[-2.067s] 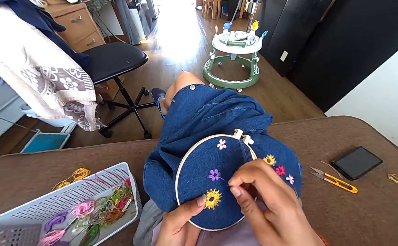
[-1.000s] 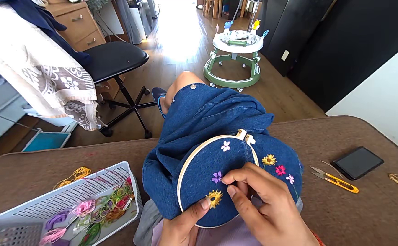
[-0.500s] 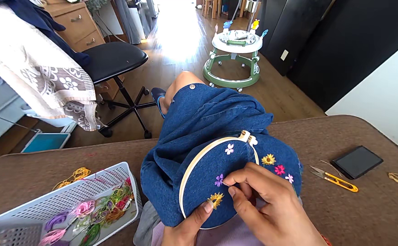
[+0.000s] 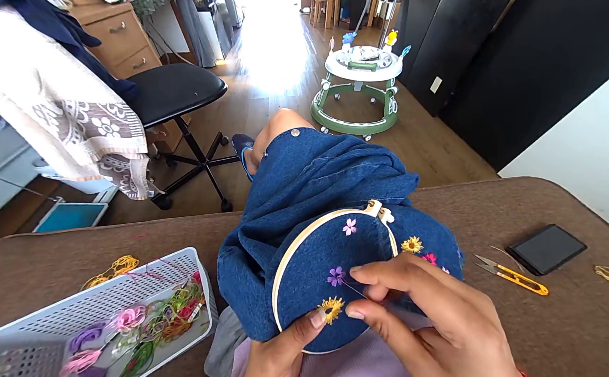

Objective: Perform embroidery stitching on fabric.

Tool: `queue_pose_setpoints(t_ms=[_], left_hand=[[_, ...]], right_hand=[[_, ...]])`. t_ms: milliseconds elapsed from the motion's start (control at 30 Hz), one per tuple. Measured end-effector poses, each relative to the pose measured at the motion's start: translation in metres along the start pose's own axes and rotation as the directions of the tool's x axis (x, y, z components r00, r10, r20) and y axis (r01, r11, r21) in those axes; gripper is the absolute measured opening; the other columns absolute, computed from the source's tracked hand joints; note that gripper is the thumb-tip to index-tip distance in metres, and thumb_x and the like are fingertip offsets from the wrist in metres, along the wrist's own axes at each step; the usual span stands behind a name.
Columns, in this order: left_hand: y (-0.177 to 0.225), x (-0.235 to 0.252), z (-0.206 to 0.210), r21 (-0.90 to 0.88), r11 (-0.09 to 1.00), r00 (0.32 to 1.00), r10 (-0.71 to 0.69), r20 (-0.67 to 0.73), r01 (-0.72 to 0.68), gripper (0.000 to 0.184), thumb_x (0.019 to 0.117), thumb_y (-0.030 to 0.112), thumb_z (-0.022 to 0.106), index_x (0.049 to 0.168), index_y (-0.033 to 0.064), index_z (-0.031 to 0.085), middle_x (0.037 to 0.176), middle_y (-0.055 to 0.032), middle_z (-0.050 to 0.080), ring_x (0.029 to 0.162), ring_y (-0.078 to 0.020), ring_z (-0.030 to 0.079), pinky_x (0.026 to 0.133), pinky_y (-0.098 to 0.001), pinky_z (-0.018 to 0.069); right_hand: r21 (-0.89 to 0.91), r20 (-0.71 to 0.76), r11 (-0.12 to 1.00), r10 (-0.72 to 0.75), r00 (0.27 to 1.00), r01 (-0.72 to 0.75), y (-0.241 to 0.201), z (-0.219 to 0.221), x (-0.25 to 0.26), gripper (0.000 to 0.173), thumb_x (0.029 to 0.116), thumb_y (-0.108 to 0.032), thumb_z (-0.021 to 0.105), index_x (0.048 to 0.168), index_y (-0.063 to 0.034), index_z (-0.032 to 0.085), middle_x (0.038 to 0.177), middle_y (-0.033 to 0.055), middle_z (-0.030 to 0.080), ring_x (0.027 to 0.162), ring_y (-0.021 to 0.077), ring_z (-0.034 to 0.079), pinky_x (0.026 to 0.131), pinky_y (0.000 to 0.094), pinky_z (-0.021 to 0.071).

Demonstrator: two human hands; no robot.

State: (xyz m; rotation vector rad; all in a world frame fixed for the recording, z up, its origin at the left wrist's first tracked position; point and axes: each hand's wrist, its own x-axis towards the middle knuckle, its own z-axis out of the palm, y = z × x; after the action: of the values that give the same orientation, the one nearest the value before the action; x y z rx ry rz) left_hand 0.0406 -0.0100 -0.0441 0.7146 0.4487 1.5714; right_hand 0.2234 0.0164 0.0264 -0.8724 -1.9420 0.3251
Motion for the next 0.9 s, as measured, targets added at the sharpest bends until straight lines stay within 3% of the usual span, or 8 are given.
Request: queue_pose_setpoints(t_ms=[167, 267, 433, 567, 733, 800, 900], left_hand=[[0.001, 0.001, -0.001, -0.011, 1.000, 0.998, 0.001, 0.060, -0.001, 0.028, 0.0885, -0.003, 0.072, 0.114, 0.0091, 0.075, 0.108, -0.0069, 0.077, 0.103, -0.0135, 0.074, 0.095, -0.0337, 0.0594], [0.001, 0.000, -0.003, 0.003, 1.000, 0.998, 0.001, 0.059, -0.001, 0.028, 0.0885, -0.003, 0.072, 0.114, 0.0089, 0.075, 0.108, -0.0072, 0.077, 0.103, -0.0140, 0.074, 0.096, -0.0342, 0.0594], [0.002, -0.001, -0.002, -0.006, 1.000, 0.999, -0.018, 0.049, 0.019, 0.028, 0.0881, -0.003, 0.072, 0.114, 0.0082, 0.075, 0.108, -0.0080, 0.077, 0.103, -0.0144, 0.074, 0.096, -0.0345, 0.0593], [0.004, -0.002, 0.000, 0.001, 1.000, 0.998, -0.029, 0.061, 0.029, 0.030, 0.0876, -0.004, 0.072, 0.115, 0.0083, 0.075, 0.109, -0.0067, 0.078, 0.103, -0.0134, 0.074, 0.097, -0.0332, 0.0588], [0.007, 0.002, -0.003, -0.108, 0.991, 0.991, -0.066, 0.120, 0.079, 0.028, 0.0903, -0.002, 0.070, 0.116, 0.0072, 0.075, 0.110, -0.0085, 0.077, 0.104, -0.0151, 0.073, 0.097, -0.0353, 0.0584], [0.006, 0.004, -0.009, -0.180, 0.978, 0.982, -0.078, 0.171, 0.109, 0.028, 0.0926, 0.001, 0.068, 0.119, 0.0068, 0.074, 0.114, -0.0096, 0.076, 0.109, -0.0169, 0.072, 0.100, -0.0374, 0.0569], [0.012, 0.005, -0.011, -0.261, 0.953, 0.975, -0.106, 0.197, 0.156, 0.026, 0.0945, 0.003, 0.066, 0.119, 0.0058, 0.074, 0.115, -0.0118, 0.076, 0.111, -0.0194, 0.072, 0.101, -0.0398, 0.0562]], right_hand=[[-0.008, -0.163, 0.977, -0.211, 0.964, 0.212, 0.011, 0.012, 0.000, 0.013, 0.0989, -0.017, 0.070, 0.105, -0.0091, 0.061, 0.092, 0.0025, 0.065, 0.089, 0.0068, 0.067, 0.081, 0.0174, 0.0567], [-0.057, -0.171, 0.947, -0.320, 0.932, 0.315, 0.012, 0.014, 0.000, 0.012, 0.0992, -0.012, 0.068, 0.099, -0.0096, 0.056, 0.087, 0.0036, 0.059, 0.086, 0.0116, 0.066, 0.081, 0.0226, 0.0590], [-0.145, -0.142, 0.912, -0.403, 0.904, 0.383, 0.011, 0.017, -0.001, 0.016, 0.0984, -0.011, 0.069, 0.092, -0.0092, 0.054, 0.083, 0.0046, 0.057, 0.084, 0.0148, 0.065, 0.082, 0.0238, 0.0579], [-0.158, -0.131, 0.907, -0.412, 0.902, 0.391, 0.014, 0.021, 0.000, 0.017, 0.0985, -0.011, 0.069, 0.092, -0.0092, 0.053, 0.081, 0.0043, 0.056, 0.082, 0.0147, 0.064, 0.081, 0.0237, 0.0576], [-0.120, -0.120, 0.917, -0.394, 0.911, 0.381, 0.014, 0.017, 0.000, 0.016, 0.0988, -0.014, 0.069, 0.098, -0.0100, 0.054, 0.089, 0.0039, 0.063, 0.091, 0.0137, 0.068, 0.085, 0.0243, 0.0594], [-0.097, -0.151, 0.938, -0.344, 0.927, 0.333, 0.014, 0.014, -0.002, 0.021, 0.0986, -0.027, 0.071, 0.103, -0.0118, 0.056, 0.096, 0.0025, 0.067, 0.098, 0.0134, 0.070, 0.087, 0.0265, 0.0603], [-0.026, -0.328, 0.986, -0.166, 0.930, 0.167, 0.020, -0.001, -0.007, 0.024, 0.0987, -0.043, 0.068, 0.111, -0.0233, 0.062, 0.106, -0.0100, 0.068, 0.105, 0.0062, 0.068, 0.090, 0.0251, 0.0585]])
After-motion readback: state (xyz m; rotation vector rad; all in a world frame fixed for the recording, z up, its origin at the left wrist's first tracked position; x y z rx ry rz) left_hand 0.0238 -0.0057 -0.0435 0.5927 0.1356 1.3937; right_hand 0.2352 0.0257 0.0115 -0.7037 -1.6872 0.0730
